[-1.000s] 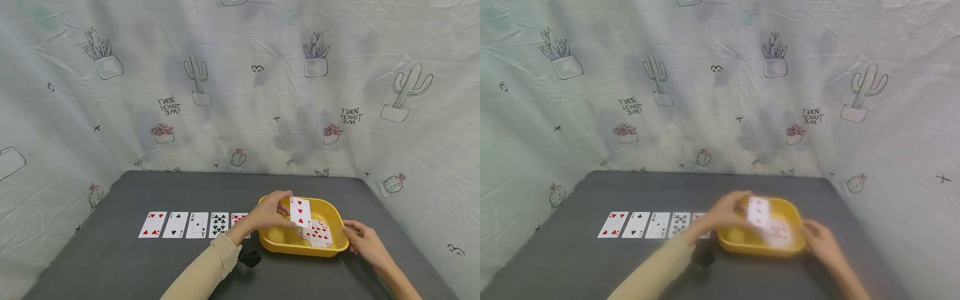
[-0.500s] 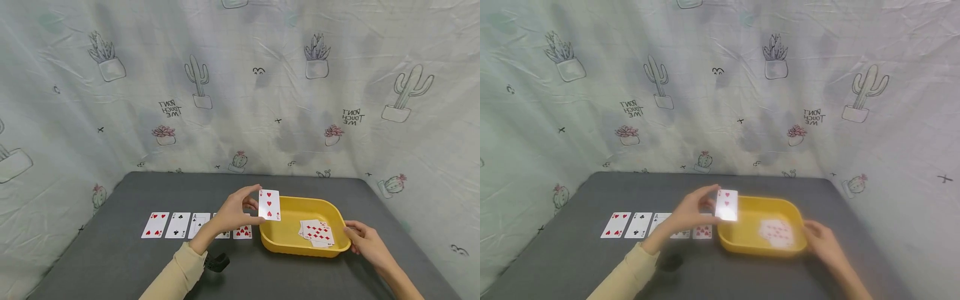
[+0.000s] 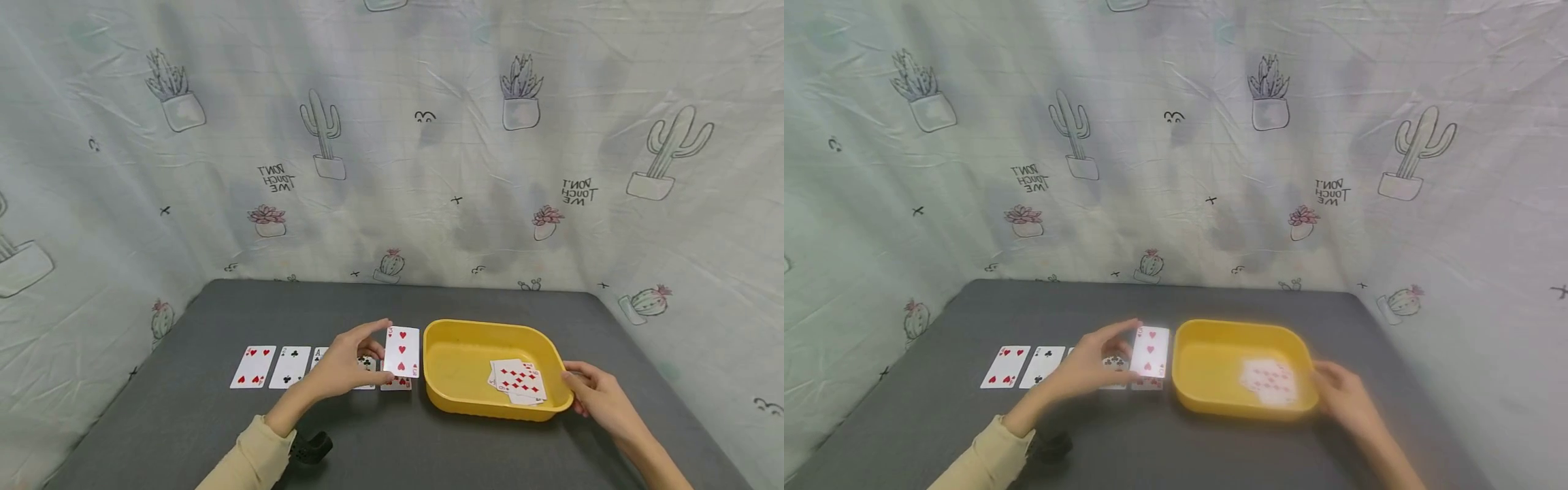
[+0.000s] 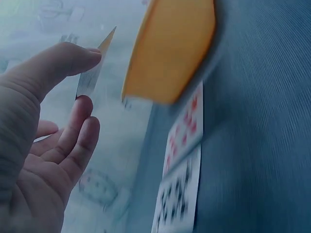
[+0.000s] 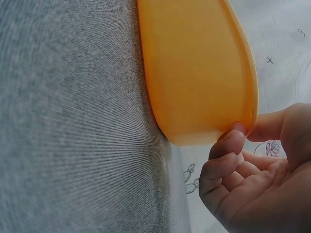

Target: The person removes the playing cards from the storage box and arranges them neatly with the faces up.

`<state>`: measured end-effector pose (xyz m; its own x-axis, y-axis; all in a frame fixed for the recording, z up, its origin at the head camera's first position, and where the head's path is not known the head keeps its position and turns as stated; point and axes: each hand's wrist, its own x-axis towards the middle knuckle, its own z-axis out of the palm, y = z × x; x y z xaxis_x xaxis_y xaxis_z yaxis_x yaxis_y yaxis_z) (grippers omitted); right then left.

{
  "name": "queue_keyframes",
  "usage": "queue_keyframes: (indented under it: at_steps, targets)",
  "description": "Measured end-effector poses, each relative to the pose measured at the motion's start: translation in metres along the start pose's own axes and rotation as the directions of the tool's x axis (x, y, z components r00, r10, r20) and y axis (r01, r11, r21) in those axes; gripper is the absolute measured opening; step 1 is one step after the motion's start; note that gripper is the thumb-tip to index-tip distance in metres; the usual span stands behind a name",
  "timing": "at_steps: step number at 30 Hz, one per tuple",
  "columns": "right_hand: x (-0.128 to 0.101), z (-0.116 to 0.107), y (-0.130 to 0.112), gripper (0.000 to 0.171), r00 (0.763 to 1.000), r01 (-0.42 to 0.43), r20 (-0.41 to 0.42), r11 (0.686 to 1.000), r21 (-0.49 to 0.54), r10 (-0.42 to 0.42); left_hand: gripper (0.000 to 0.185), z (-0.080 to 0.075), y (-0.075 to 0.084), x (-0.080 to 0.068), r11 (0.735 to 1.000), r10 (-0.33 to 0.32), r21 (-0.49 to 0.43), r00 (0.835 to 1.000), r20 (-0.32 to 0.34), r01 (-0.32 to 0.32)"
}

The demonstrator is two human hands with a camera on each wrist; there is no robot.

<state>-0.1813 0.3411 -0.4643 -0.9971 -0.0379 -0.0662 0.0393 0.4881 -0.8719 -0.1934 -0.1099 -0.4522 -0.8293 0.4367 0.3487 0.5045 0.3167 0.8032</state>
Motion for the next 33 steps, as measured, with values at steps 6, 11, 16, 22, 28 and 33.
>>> queue_keyframes:
  at_steps: [6,11,16,22,28,33]
  targets:
    - [-0.001,-0.002,0.0,0.051,1.0,-0.004,0.005,1.0,0.003,0.004,0.085,-0.039,-0.005,-0.033,0.998,-0.036,0.052,0.997,-0.067,0.039]
    - [-0.002,-0.007,0.001,0.051,1.0,-0.007,0.012,1.0,-0.003,0.007,0.087,-0.067,-0.012,-0.059,0.994,-0.067,0.076,0.986,-0.152,0.08]
    - [-0.001,-0.01,0.002,0.052,1.0,-0.006,0.025,1.0,0.007,0.006,0.086,-0.097,-0.021,-0.083,0.99,-0.083,0.1,0.979,-0.187,0.103]
    - [-0.003,-0.01,0.001,0.052,1.0,0.012,0.021,1.0,0.018,-0.013,0.084,-0.142,-0.028,-0.113,0.971,-0.124,0.181,0.978,-0.168,0.154]
    - [-0.004,-0.01,0.0,0.051,0.999,0.036,0.026,0.999,0.02,-0.036,0.08,-0.181,-0.046,-0.152,0.922,-0.177,0.31,0.964,-0.2,0.233]
    - [-0.006,-0.011,0.002,0.051,0.999,0.037,0.03,0.999,0.019,-0.038,0.077,-0.202,-0.059,-0.17,0.881,-0.263,0.346,0.942,-0.208,0.322]
